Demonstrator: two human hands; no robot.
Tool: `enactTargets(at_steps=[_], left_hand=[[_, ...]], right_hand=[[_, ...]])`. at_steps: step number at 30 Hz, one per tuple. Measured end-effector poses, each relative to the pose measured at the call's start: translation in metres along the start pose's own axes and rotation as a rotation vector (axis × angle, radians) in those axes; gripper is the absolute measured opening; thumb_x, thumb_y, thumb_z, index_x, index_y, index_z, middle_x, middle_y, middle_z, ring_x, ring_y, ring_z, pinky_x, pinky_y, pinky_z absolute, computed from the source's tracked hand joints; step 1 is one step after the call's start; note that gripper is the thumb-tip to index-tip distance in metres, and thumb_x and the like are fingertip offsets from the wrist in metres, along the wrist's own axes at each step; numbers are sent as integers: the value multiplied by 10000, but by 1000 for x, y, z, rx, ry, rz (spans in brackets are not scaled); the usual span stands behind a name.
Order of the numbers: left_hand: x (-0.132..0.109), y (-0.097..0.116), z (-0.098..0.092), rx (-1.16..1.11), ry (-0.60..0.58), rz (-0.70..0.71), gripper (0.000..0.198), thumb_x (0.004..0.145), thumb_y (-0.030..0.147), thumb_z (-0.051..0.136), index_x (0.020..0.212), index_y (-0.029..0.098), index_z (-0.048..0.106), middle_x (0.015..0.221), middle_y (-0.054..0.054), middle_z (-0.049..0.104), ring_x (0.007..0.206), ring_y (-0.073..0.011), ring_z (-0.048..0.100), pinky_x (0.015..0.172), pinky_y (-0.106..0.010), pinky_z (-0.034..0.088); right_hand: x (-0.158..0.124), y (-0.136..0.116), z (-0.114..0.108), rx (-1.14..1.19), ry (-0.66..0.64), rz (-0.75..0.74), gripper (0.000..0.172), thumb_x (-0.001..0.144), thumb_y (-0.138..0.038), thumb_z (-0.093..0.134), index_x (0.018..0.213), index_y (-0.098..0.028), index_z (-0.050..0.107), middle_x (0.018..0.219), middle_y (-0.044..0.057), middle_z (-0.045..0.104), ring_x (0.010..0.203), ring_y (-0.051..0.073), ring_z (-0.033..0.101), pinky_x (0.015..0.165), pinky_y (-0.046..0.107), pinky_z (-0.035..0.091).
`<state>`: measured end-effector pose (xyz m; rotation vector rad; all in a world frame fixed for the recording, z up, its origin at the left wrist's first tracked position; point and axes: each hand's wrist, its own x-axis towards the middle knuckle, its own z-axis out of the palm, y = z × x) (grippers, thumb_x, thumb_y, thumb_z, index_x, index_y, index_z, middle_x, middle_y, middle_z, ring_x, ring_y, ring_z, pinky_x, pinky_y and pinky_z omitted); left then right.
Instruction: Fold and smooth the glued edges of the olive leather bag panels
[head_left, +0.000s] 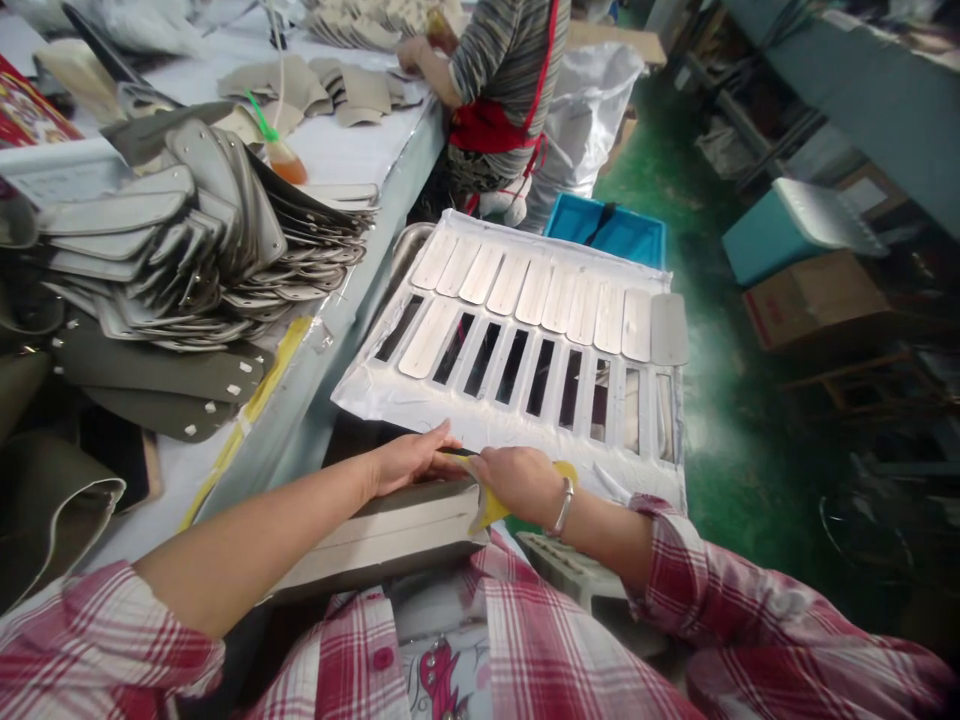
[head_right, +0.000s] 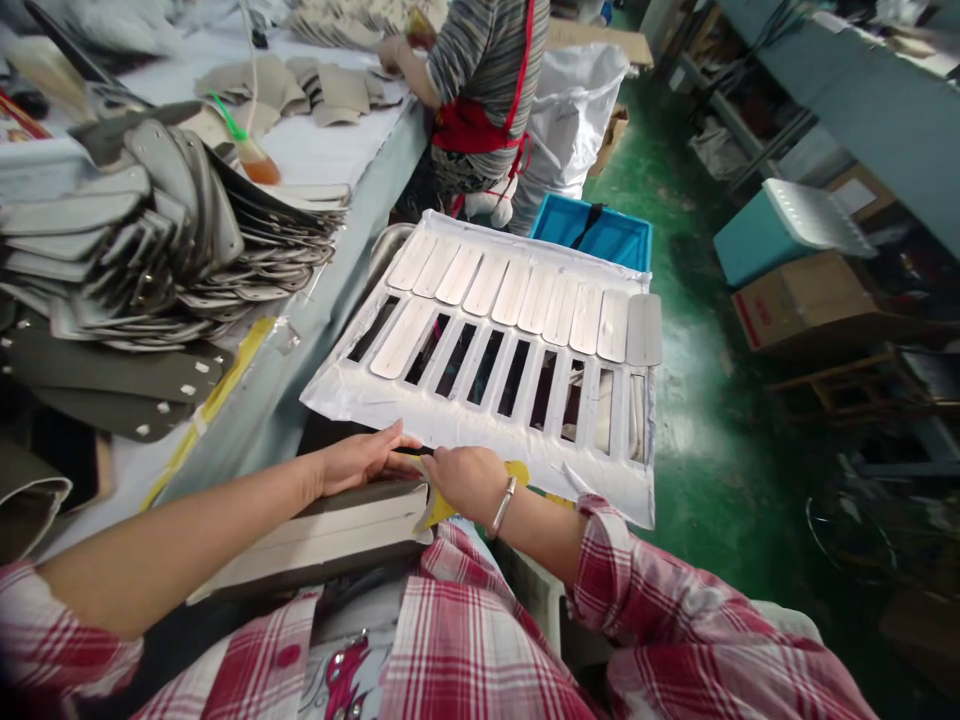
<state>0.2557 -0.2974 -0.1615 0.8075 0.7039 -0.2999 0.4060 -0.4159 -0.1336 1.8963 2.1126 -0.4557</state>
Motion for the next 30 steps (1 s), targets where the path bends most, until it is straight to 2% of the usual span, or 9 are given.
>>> enactTargets(at_steps=[3,5,10,12,17,21,24,27,30], left_hand=[[5,-2,1,113,-81,86,556,806,582,466,1088,121,599,955,-92,689,985,-219,592,940,-354,366],[5,-1,0,256,-112,151,485,831,532,460,1025,120,629,988,-75,678,1010,-210,572,936,-333,367],[-1,3,-11,787,-107,256,420,868,508,385,858,177,644,911,-5,664,867,-172,564,833,-271,390],[-4,5,-14,890,-100,253,434,869,518,366,779,185,628,826,10,647,800,-161,553,778,-253,393],[-6,5,-15,838,-87,242,401,853,501,400,718,184,606,764,19,614,778,-157,523,773,-257,380],[1,-2,-14,480,-99,94,363,800,486,473,799,161,635,777,-3,630,757,-163,535,757,-293,395],[6,-6,-13,311,-26,4,348,745,446,517,840,132,633,753,-23,630,729,-170,547,720,-306,407],[5,-5,-14,525,20,72,351,748,458,490,793,141,633,744,-20,628,739,-177,542,727,-305,403],[0,0,-16,857,-84,214,350,784,466,435,773,178,633,810,-12,649,795,-185,546,794,-296,393]], right_hand=[[4,2,2,10,9,-43,318,959,-355,282,1035,-200,549,807,80,642,693,208,624,522,253,385],[7,4,-1,50,-5,-23,369,961,-390,264,970,-176,565,781,82,651,670,196,622,525,251,374],[12,3,-9,72,-21,-60,426,963,-380,241,849,-159,586,738,75,656,656,183,617,528,254,354],[13,3,-11,61,-6,-91,425,963,-371,239,851,-162,592,724,74,652,645,185,614,519,258,342],[14,2,-7,69,24,-119,421,964,-373,237,838,-161,578,715,82,645,623,191,602,489,271,282],[15,5,1,49,72,-145,378,966,-339,236,872,-166,559,739,57,634,624,172,589,470,264,227],[16,7,5,34,110,-208,345,963,-313,256,865,-176,557,752,46,625,618,157,576,465,267,197],[16,8,3,41,113,-247,333,958,-312,279,850,-175,562,744,46,621,602,146,563,466,275,186],[16,9,0,56,94,-201,375,961,-348,266,826,-168,567,699,47,623,586,148,557,471,284,185]])
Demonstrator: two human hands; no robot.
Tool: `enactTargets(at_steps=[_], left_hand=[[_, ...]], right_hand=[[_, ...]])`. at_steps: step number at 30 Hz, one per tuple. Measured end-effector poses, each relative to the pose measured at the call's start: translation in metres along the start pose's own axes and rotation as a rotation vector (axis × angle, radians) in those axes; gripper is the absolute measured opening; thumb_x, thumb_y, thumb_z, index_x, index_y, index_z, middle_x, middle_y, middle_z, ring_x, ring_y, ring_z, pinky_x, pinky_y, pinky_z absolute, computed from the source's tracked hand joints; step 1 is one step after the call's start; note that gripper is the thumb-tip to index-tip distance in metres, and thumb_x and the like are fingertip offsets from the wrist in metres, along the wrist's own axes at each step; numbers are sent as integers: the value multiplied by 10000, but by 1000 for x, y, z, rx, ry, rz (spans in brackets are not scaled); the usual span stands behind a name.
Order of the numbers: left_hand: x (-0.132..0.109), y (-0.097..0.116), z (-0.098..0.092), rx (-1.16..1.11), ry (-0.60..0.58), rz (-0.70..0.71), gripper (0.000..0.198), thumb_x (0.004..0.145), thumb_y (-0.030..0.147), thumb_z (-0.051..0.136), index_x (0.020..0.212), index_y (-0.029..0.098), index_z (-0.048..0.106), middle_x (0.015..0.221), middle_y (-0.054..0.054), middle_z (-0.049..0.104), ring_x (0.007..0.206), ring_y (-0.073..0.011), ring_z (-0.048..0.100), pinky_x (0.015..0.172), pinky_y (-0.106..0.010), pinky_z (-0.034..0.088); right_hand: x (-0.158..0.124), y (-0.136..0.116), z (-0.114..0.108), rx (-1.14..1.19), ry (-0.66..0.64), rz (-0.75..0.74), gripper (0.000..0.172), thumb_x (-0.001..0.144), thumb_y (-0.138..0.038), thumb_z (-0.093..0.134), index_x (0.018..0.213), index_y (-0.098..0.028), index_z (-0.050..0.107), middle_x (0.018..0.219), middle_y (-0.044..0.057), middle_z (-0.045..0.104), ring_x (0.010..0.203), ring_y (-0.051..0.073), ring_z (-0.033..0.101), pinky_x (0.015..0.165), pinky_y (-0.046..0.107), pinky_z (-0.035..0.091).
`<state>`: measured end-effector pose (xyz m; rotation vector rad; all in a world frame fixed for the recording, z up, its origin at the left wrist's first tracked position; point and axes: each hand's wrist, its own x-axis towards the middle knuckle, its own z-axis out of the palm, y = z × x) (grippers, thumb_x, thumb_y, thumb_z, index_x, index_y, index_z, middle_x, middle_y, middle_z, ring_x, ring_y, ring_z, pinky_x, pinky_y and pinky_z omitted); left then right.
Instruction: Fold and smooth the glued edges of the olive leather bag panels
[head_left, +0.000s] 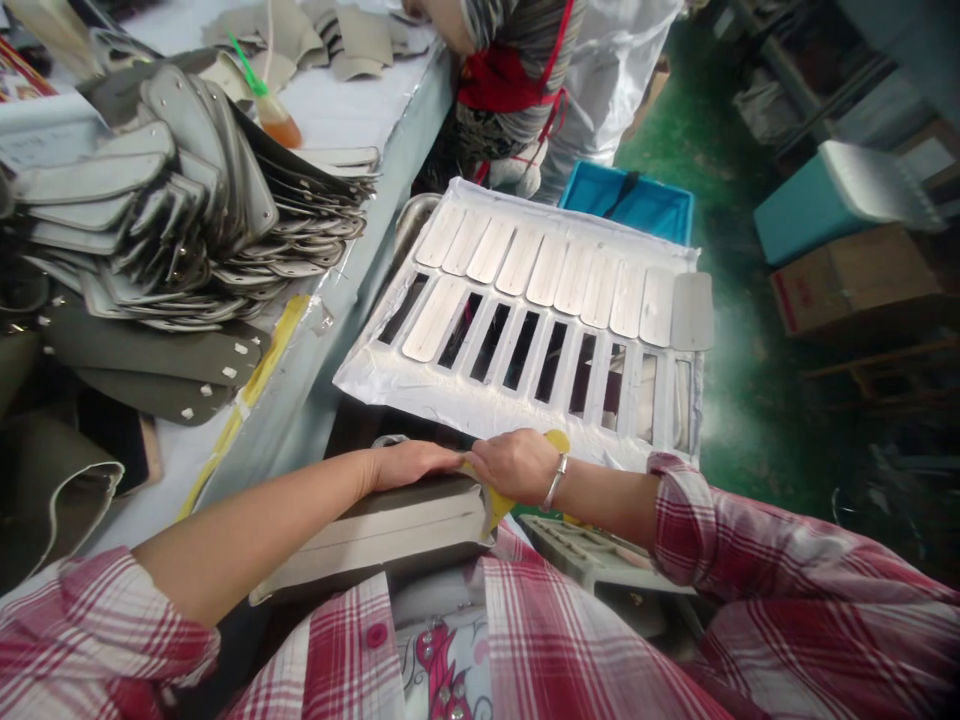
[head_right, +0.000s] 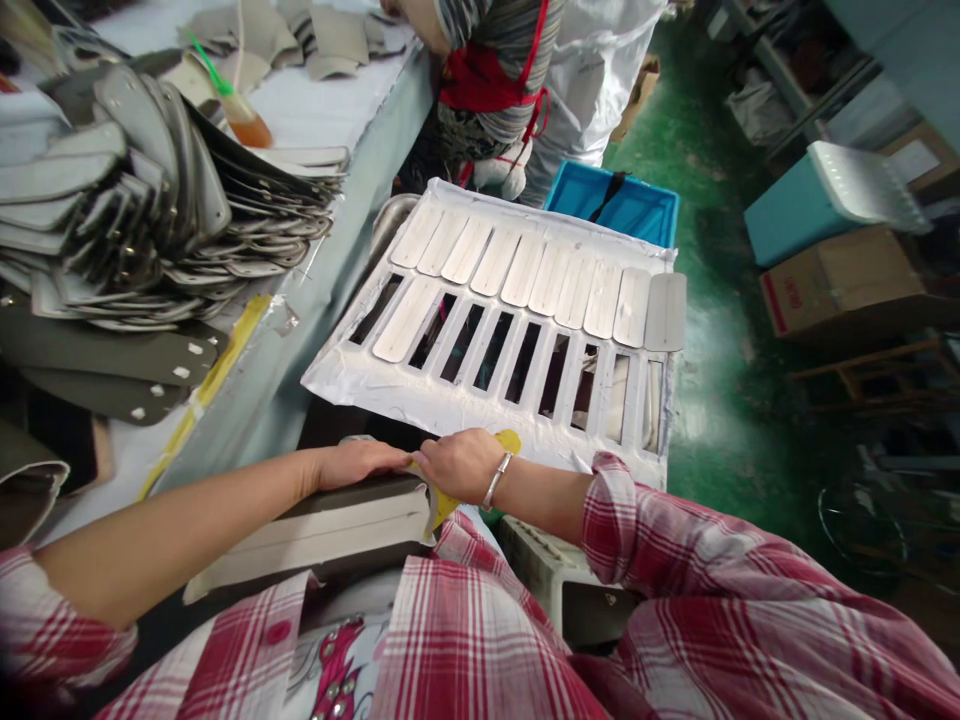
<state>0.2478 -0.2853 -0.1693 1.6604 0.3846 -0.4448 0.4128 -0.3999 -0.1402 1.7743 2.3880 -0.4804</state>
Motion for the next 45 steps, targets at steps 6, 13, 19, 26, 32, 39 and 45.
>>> enactTargets(at_steps=[6,13,19,26,32,39,45], left_hand=[[-5,-2,-3,167,-67,57,365,829,459,362,904,240,644,1013,13,670,971,-197,561,921,-267,344],[-4,-10,-3,184,-111,59,393,839,477,360,992,248,641,1088,14,653,1026,-202,552,941,-258,333],[-6,-2,6,81,-99,-18,467,880,524,311,985,221,650,1036,-1,660,986,-187,563,928,-247,352],[-14,9,11,71,-112,-36,523,903,536,250,996,191,631,971,-10,656,925,-167,574,890,-215,374],[-15,12,17,161,-116,-53,534,915,514,215,1017,159,600,1020,-52,640,948,-176,575,897,-235,379],[-15,20,15,274,-105,-84,538,909,507,233,1252,167,470,1253,-76,549,1111,-195,518,986,-269,326],[-34,46,18,450,-46,-101,692,852,603,313,1412,202,246,1429,-92,357,1250,-226,409,1026,-313,294]], right_hand=[[8,5,-1,-25,-9,-117,397,961,-360,247,841,-174,576,719,42,645,618,165,577,482,287,200],[11,6,1,5,-29,-123,434,961,-364,209,868,-178,590,753,52,656,657,186,594,495,298,243],[5,7,-2,28,-53,-168,421,957,-352,210,857,-176,579,789,59,661,661,182,590,491,293,261],[10,7,-4,6,-37,-229,413,954,-360,233,836,-177,583,765,45,659,642,177,582,486,287,249],[2,1,7,61,-16,-140,437,959,-379,224,848,-178,597,714,56,643,638,181,582,504,289,265],[-4,-14,2,70,-65,-54,386,958,-357,244,920,-178,584,811,72,648,702,200,604,518,266,312],[-22,22,-9,263,-110,68,348,950,-336,300,929,-169,604,832,84,637,738,182,591,614,270,383]])
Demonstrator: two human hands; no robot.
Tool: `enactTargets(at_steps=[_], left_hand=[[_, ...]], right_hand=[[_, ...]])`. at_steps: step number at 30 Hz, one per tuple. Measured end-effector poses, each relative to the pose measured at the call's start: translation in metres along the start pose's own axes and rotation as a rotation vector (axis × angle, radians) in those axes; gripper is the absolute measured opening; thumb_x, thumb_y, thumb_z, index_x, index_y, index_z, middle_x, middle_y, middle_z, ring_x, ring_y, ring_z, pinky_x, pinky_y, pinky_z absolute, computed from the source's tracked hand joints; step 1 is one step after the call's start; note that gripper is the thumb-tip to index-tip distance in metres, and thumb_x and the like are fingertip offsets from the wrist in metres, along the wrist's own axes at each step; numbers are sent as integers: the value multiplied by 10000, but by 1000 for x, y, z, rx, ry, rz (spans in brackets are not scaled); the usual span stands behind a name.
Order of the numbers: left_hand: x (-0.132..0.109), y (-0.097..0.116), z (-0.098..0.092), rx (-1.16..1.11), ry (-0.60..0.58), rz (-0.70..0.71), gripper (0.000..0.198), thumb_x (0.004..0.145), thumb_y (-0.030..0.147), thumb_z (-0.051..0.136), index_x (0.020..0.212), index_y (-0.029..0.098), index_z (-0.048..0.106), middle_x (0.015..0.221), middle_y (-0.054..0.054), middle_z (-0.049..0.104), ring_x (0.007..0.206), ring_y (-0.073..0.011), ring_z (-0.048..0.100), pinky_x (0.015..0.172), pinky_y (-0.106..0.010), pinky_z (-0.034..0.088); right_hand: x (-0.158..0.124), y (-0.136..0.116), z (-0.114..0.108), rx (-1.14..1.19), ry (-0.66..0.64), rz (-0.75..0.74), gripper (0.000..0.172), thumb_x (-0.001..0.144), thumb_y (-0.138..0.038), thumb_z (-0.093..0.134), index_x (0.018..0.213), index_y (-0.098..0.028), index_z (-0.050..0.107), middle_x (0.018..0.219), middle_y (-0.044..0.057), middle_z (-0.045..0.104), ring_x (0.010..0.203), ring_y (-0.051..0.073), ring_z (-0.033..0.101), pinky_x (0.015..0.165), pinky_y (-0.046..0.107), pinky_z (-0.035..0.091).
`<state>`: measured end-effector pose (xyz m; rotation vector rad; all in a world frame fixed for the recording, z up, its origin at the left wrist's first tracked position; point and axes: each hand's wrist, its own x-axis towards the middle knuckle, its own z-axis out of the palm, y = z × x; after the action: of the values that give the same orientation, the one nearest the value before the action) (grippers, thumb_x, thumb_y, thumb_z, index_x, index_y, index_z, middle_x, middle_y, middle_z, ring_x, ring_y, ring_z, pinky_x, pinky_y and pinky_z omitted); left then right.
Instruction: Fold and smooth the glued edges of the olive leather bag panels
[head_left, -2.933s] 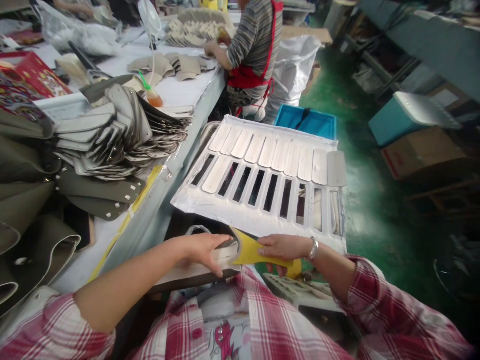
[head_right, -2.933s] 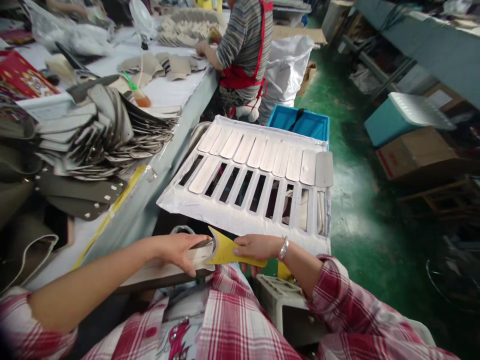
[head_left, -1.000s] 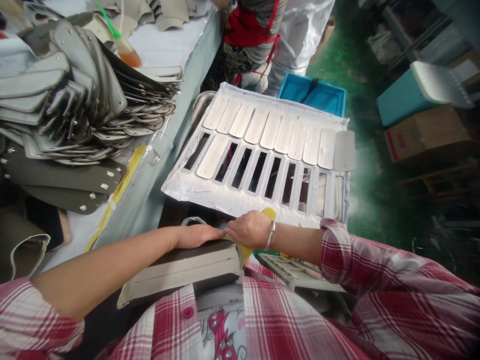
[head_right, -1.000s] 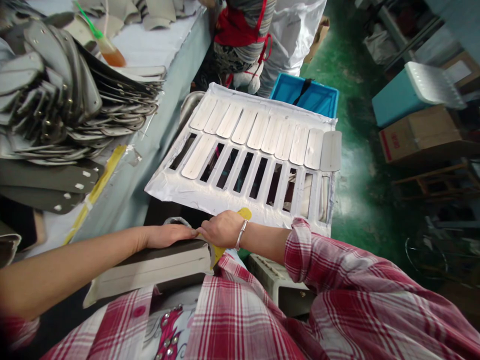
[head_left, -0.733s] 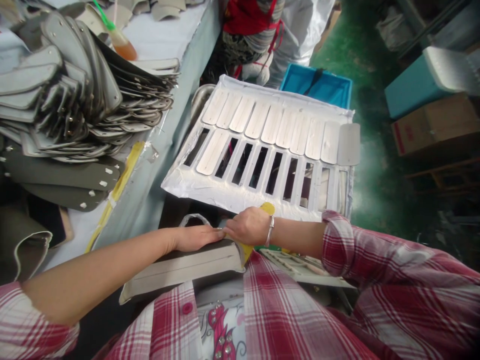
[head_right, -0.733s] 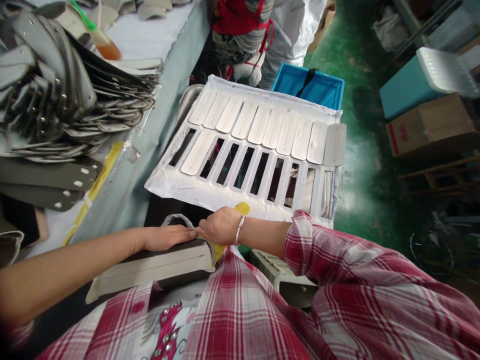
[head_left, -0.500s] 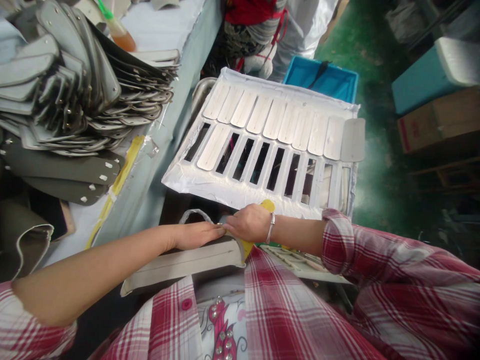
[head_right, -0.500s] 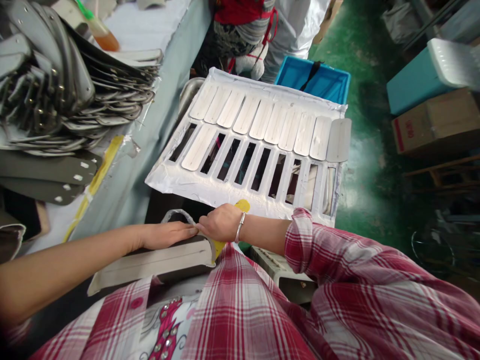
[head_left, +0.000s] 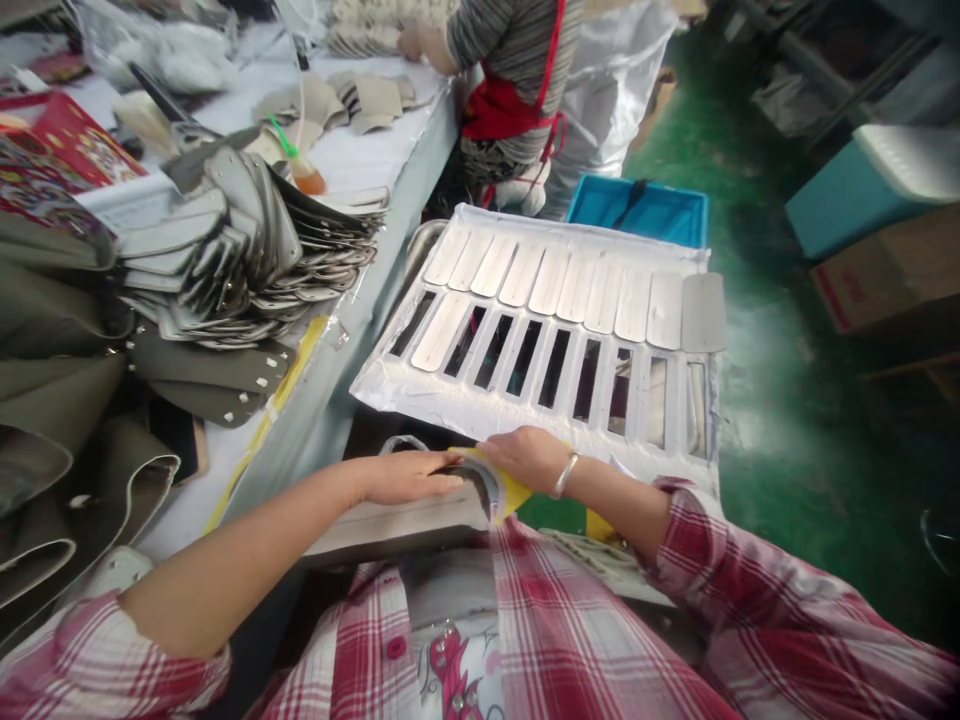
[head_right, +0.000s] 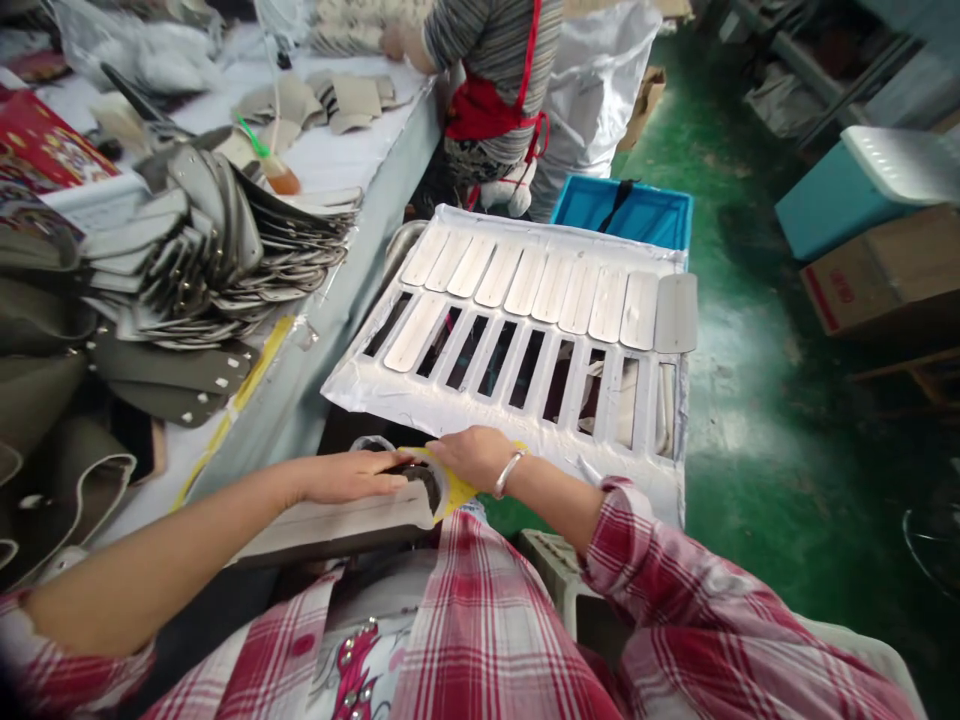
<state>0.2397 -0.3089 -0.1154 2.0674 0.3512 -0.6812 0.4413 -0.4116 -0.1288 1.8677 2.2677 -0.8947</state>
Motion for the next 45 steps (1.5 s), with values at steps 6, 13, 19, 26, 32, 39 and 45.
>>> enactTargets(at_steps=[6,13,19,26,32,39,45], left_hand=[[-3,29,47,410,296,-72,1071,627,668,596,1420,104,147,1469,-172,235,1333,-295,256,1067,-420,238],[6,31,84,646,587,-47,861,739,574,571,1360,43,301,1433,-205,298,1326,-294,280,1077,-440,253],[-2,15,99,602,776,66,766,770,567,538,1326,69,366,1373,-186,412,1293,-272,346,1069,-448,287],[2,12,99,566,837,110,688,754,539,581,1258,84,464,1309,-183,487,1235,-285,424,1036,-465,336],[0,10,96,562,854,112,704,753,571,559,1245,73,482,1309,-181,490,1223,-294,439,1021,-461,354],[-4,10,91,538,848,125,689,746,539,591,1234,62,492,1314,-170,490,1222,-289,443,1025,-445,358],[-4,8,92,516,848,132,660,781,539,546,1232,60,492,1314,-179,486,1228,-282,436,1034,-438,349]], right_hand=[[-49,28,33,704,-55,149,434,911,-485,337,705,-155,530,689,30,580,655,136,537,657,271,434],[-77,12,54,1499,-392,23,423,700,-434,686,935,-172,452,800,7,612,587,115,583,538,238,477],[-69,15,32,1777,-184,17,541,725,-409,658,1148,-215,383,751,16,626,497,124,575,412,205,435],[-14,-34,-1,1971,488,25,233,657,-261,681,816,-141,561,700,0,583,543,88,531,610,281,510],[35,-63,6,1763,885,207,123,685,-252,577,699,-153,504,561,-33,514,408,57,408,392,195,311],[52,-67,7,1775,916,264,191,656,-217,567,753,-187,406,601,-63,471,393,38,338,365,184,230],[61,-70,8,1728,870,317,240,631,-175,525,848,-197,426,519,-102,380,392,50,316,377,189,278]])
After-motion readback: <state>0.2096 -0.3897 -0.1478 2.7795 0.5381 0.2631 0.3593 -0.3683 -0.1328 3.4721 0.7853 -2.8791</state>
